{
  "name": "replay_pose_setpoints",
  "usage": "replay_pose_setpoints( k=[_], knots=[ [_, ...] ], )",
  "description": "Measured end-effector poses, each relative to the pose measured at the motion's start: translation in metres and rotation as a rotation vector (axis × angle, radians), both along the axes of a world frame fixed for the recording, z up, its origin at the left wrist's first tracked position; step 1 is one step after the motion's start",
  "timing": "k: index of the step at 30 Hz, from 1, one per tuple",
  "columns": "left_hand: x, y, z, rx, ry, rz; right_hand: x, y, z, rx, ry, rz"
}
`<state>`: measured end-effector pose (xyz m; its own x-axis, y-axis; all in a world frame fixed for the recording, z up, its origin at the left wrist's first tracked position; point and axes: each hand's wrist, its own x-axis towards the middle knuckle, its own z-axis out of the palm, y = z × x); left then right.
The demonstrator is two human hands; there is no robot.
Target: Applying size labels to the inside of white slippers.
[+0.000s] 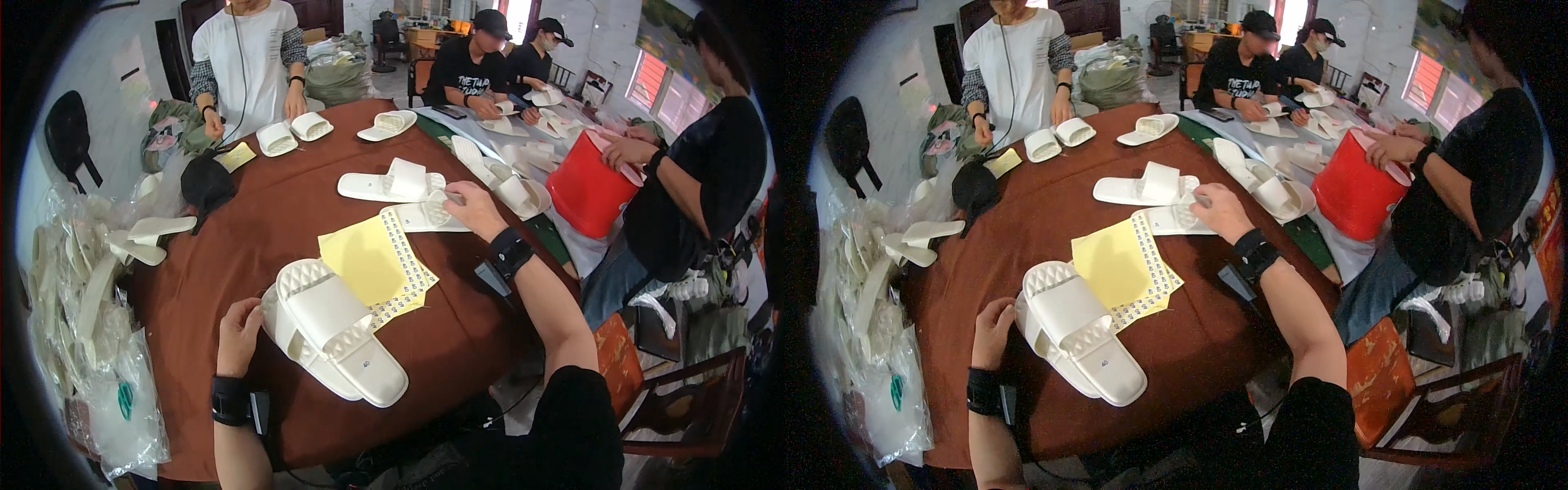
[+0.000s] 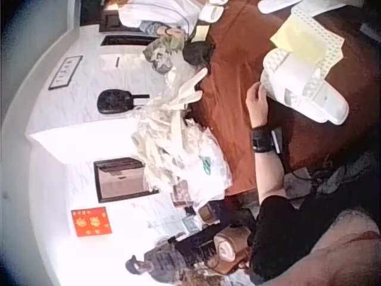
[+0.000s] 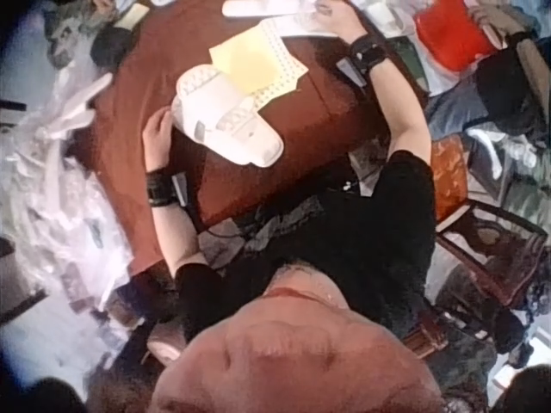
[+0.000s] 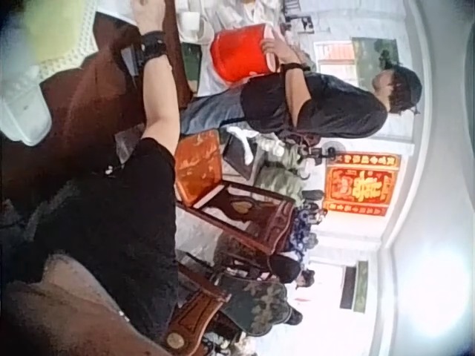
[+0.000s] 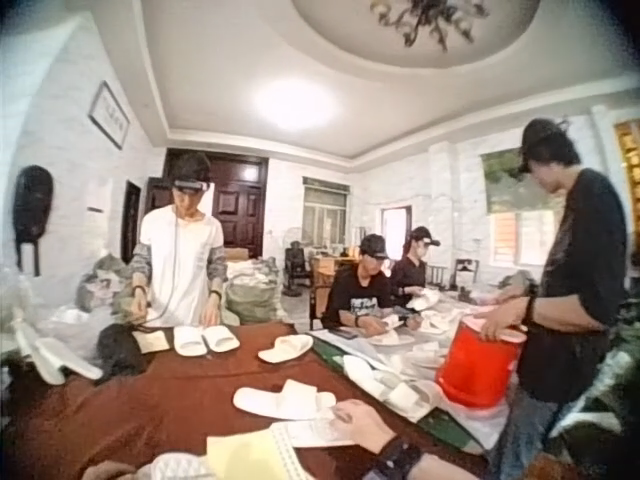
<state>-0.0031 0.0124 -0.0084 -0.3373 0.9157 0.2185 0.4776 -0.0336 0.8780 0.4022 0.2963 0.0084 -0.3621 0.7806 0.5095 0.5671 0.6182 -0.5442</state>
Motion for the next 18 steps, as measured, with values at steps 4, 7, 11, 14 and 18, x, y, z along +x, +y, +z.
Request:
replay_pose_setpoints(
  k=[4,7,11,14,18],
  knots=[
    [0.002,0.000,0.001,-0.006,0.018,-0.004,0.011,0.023,-0.009,0.012,0.118,-0.187],
    [0.005,-0.003,0.007,0.006,0.043,0.023,0.019,0.042,-0.011,0.018,0.113,-0.255],
    [0.002,0.005,-0.002,0.041,0.055,0.030,0.033,0.053,-0.013,0.117,-0.018,-0.325],
    [0.000,0.005,-0.006,0.059,0.004,0.019,0.025,0.041,-0.008,0.120,-0.059,-0.281],
    [-0.001,0.002,-0.006,0.017,-0.022,0.019,0.019,0.034,-0.002,0.041,-0.059,-0.223]
  ],
)
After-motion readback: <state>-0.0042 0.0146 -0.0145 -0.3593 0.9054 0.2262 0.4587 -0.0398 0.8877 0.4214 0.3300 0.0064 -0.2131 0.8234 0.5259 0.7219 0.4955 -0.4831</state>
